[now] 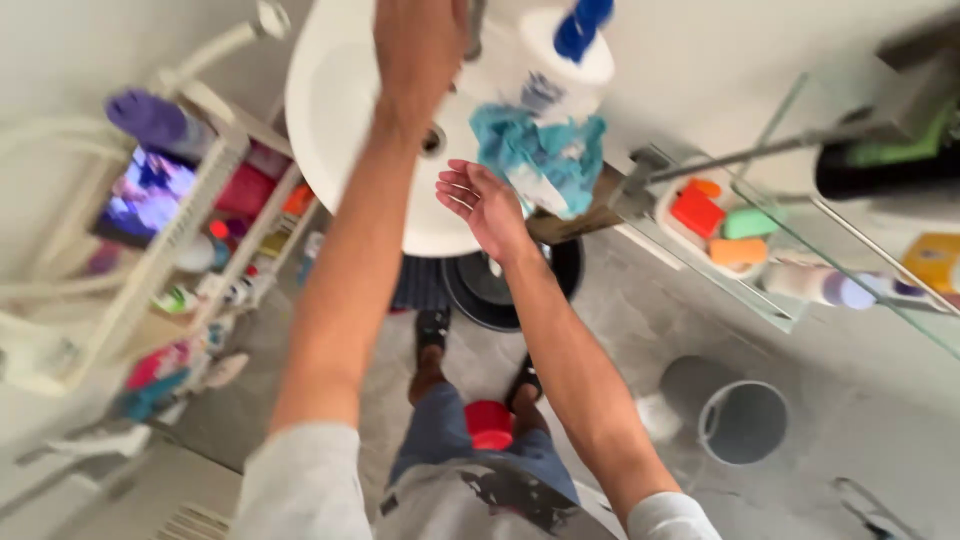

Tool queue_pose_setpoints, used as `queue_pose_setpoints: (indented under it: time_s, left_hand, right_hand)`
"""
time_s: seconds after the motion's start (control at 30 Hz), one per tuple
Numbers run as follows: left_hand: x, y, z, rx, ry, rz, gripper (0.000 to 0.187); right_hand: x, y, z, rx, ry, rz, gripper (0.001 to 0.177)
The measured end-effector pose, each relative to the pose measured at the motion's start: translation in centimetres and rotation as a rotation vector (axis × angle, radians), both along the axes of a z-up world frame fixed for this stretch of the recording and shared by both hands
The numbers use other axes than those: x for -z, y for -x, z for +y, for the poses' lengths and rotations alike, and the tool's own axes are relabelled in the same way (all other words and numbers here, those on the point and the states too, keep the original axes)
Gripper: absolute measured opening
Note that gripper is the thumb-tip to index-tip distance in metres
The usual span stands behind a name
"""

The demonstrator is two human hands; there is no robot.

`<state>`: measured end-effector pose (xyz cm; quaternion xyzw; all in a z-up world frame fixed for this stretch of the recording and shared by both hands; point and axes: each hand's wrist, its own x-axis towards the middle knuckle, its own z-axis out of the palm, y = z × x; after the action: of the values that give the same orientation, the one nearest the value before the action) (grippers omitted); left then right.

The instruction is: The person washes a piece of wood and a cloth in a bucket of water, then moves to a sink to wash their hands and dries them with a towel.

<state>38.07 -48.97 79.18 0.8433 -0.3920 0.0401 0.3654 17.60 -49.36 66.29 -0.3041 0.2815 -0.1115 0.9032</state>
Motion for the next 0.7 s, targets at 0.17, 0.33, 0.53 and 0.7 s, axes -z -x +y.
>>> queue_pose_setpoints:
  time_s: [0.17,0.33,0.53,0.7]
  left_hand:
    - [0.5,-0.2,1.4,0.225,0.119,0.026,0.031]
    - [6.3,-0.2,4.6,-0.167,0.591,0.778,0.030]
    - [15.2,1.0,3.4,-0.195,0.218,0.922,0.037]
    - [16.1,1.8,2.7,-0.135,0.215,1.276,0.033]
  right_hand:
    - [6.8,-8.7,-1.7,0.170,-0.214,-0.050,0.028]
    - [12.8,-15.2,-3.2,0.274,-0.152,0.012,0.030]
    - [7.9,-12.1,-1.5,0.064,0.672,0.526,0.057]
    - [1.0,-7.1,-2.0,0.188,0.405,0.321,0.020]
